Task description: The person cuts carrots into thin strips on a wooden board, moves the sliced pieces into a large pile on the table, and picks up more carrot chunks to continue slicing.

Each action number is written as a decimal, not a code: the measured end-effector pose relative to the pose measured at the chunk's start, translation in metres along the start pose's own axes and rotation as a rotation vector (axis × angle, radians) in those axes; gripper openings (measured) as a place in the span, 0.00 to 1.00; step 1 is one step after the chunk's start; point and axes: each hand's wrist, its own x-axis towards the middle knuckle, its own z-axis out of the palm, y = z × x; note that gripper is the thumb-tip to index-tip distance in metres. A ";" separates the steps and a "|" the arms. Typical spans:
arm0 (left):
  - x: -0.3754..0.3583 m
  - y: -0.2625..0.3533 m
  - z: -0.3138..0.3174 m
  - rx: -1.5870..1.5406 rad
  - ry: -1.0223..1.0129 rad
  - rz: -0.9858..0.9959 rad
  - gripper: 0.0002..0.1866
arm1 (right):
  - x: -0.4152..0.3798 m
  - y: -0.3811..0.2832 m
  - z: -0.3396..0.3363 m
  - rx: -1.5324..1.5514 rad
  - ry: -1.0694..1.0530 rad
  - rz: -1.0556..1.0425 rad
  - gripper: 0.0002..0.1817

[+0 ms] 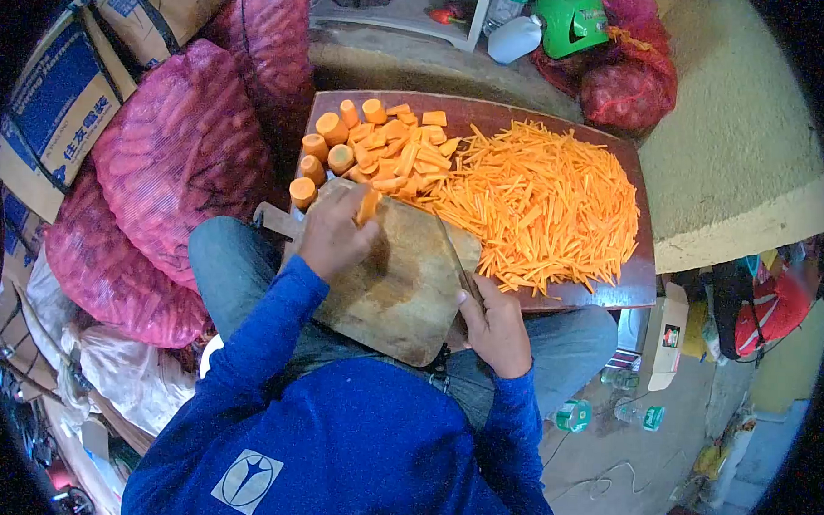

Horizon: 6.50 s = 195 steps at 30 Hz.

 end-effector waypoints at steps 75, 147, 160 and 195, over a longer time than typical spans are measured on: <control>-0.078 0.027 0.012 -0.159 -0.160 0.204 0.17 | 0.004 -0.028 0.045 -0.130 -0.202 -0.246 0.14; -0.029 0.015 -0.001 0.186 -0.117 0.347 0.17 | -0.004 0.010 0.012 -0.086 -0.007 -0.148 0.13; -0.075 0.004 -0.016 -0.052 -0.062 -0.077 0.28 | 0.016 -0.007 0.017 -0.047 -0.213 -0.091 0.12; -0.063 -0.018 -0.028 -0.127 -0.219 0.093 0.12 | -0.006 0.008 0.013 0.184 -0.263 0.138 0.13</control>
